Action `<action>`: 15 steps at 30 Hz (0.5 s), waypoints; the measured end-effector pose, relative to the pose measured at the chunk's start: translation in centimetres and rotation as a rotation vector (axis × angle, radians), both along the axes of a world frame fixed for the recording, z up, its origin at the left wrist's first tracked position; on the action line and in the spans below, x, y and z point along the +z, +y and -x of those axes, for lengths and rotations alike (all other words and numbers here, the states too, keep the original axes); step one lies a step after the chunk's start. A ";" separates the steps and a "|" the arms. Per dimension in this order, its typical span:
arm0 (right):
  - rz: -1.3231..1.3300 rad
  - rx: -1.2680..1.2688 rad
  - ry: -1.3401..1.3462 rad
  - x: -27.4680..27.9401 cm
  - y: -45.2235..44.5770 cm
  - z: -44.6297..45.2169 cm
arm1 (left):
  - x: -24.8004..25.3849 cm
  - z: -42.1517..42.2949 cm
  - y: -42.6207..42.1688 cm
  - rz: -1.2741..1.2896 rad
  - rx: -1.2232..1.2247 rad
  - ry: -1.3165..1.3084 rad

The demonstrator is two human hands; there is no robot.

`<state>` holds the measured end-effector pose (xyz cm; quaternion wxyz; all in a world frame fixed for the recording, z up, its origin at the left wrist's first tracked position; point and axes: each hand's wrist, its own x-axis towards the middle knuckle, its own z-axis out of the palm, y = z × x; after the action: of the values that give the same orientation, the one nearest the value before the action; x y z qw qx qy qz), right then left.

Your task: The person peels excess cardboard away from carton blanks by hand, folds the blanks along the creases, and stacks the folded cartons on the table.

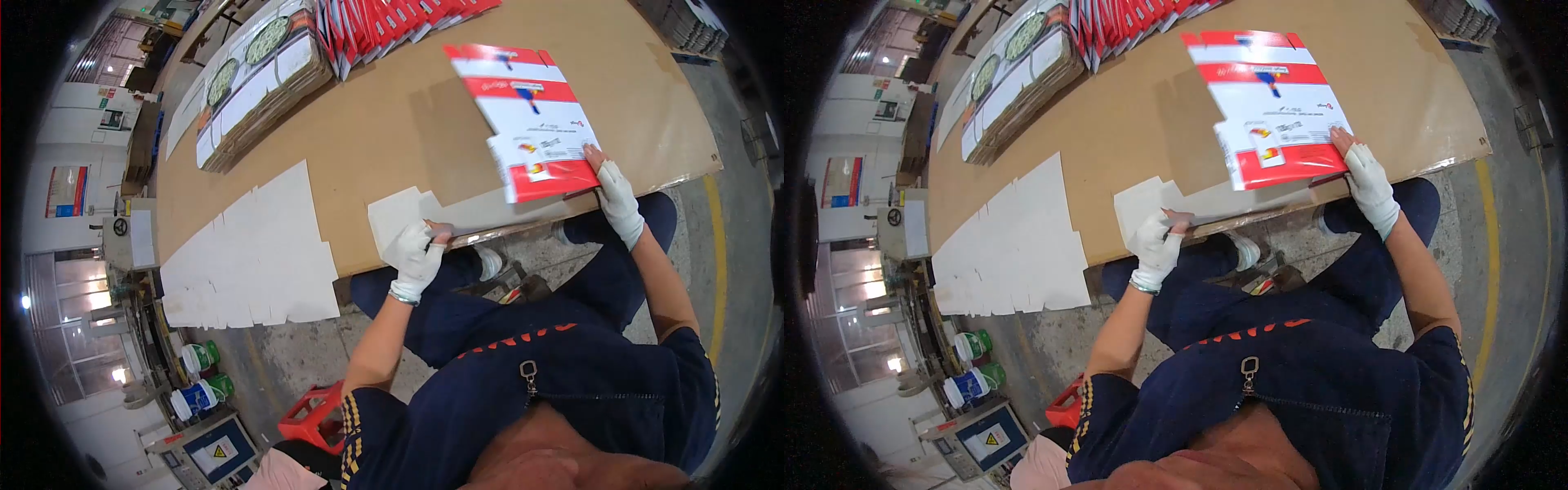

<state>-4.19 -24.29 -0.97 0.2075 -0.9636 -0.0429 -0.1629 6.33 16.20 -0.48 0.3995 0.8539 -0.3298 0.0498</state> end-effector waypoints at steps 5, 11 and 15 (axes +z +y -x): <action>-0.035 0.019 -0.033 0.5 0.4 0.3 | 1.3 0.5 -3.0 -0.397 0.219 -0.175; 0.315 0.359 0.257 4.7 7.6 -1.9 | 1.8 0.9 -4.7 -0.644 0.032 -0.191; 0.300 0.433 0.169 3.0 8.1 -1.7 | 5.0 3.2 -0.4 -0.708 -0.123 -0.040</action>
<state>-2.54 -16.17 2.03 0.0954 -0.9622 -0.2539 -0.0258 3.12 15.77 4.55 0.0747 0.9167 -0.3853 -0.0749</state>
